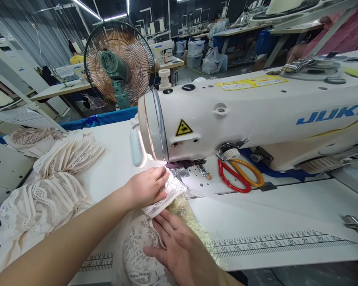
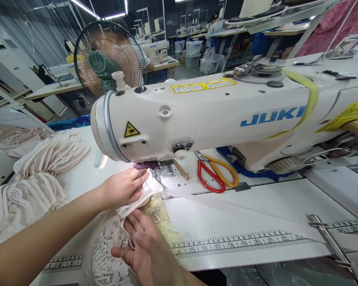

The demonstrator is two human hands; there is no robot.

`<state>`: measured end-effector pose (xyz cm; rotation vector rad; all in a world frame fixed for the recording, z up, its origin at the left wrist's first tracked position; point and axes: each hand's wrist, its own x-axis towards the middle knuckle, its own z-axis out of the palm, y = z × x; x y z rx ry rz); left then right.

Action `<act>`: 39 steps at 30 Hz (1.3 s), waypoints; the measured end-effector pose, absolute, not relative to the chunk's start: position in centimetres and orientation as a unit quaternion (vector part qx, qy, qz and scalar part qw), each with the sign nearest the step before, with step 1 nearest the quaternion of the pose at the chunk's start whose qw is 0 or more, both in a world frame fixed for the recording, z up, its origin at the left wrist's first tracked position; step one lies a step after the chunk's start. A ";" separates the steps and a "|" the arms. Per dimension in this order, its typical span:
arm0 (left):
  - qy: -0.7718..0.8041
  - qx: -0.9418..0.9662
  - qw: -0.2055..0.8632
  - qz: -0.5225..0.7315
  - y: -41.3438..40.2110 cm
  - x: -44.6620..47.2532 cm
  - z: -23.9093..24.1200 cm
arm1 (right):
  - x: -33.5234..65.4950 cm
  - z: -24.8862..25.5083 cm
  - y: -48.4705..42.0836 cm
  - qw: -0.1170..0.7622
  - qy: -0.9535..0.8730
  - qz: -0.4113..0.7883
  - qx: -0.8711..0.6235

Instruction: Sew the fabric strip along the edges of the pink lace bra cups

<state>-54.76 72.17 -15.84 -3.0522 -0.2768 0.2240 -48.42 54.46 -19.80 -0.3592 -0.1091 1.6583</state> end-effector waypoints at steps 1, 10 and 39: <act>-0.088 -0.992 0.034 0.078 72.4 -54.8 -15.8 | -48.4 -19.9 54.5 0.661 -0.042 0.733 -0.156; -0.050 -0.997 0.026 0.061 74.1 -55.7 -15.4 | -46.9 -19.3 53.1 0.604 -0.228 0.699 -0.307; -0.006 -0.994 0.002 -0.105 66.2 -57.3 -17.2 | -39.3 -20.1 56.8 0.257 -0.778 -0.086 -0.567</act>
